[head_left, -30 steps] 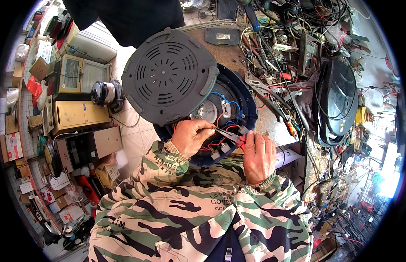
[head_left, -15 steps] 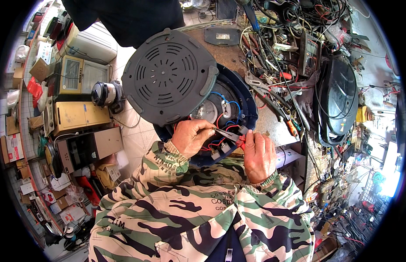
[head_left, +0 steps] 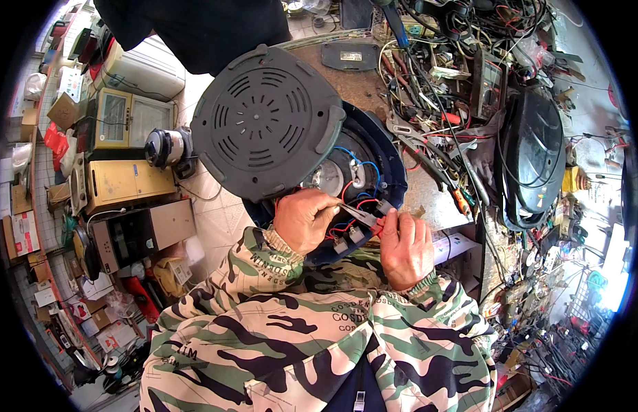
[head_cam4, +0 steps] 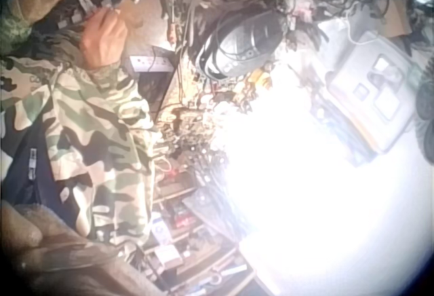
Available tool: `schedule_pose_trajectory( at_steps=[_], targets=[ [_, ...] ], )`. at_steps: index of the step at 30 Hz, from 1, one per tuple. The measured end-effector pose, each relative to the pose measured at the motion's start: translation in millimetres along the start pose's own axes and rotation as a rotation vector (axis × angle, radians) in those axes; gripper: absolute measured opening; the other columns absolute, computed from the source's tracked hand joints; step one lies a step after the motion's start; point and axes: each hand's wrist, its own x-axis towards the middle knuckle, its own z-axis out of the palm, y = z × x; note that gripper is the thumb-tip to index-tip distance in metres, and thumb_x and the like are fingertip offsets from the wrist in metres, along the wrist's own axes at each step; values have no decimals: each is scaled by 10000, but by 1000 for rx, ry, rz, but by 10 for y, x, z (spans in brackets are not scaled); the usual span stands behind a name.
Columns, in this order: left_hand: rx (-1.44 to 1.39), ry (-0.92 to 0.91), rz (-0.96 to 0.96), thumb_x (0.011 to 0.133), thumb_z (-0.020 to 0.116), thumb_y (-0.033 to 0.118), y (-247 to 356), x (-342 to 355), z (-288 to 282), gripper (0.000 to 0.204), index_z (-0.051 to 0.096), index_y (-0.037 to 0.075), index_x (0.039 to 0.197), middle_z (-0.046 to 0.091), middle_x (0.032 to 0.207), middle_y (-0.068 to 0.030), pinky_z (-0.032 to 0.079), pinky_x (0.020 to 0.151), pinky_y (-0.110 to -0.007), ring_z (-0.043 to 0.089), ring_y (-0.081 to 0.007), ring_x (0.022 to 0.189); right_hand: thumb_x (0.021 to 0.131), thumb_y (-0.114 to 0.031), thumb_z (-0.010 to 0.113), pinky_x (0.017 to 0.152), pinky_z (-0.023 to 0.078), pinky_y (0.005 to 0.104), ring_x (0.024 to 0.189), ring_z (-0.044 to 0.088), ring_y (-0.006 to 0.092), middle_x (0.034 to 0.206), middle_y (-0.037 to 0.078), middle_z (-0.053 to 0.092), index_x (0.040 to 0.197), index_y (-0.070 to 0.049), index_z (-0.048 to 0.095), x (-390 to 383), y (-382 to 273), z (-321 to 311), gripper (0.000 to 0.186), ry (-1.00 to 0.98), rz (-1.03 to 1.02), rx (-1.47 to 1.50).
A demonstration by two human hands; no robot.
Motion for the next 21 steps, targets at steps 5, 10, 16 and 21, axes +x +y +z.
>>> schedule_pose_trajectory(
  at_steps=[5,10,16,21],
  targets=[
    [-6,-19,-39,851,749,48,61,8,-29,112,749,37,963,707,817,-137,517,637,-367,682,-296,702,849,-56,653,727,515,417,849,594,315,1017,197,596,1221,114,607,16,8,-42,412,-13,40,44],
    [-47,-134,-134,873,741,17,57,54,-57,128,751,18,1001,717,847,-112,519,637,-321,684,-179,707,805,-34,699,782,527,438,922,626,332,1049,161,640,1239,42,626,-11,23,-182,447,-72,179,184],
    [-57,-278,-94,878,715,3,17,107,-166,155,747,25,1028,709,909,-93,522,669,-295,666,-143,749,938,-142,710,818,558,346,881,702,272,976,166,727,1194,62,676,-201,58,-309,330,-581,640,1478],
    [-248,-332,-206,885,719,-69,-40,67,-133,133,755,-14,1001,726,882,-83,555,707,-267,704,-126,813,1025,-164,647,901,569,326,980,716,197,1082,136,735,1259,72,653,-337,-82,29,333,-814,901,2153]
  ],
)
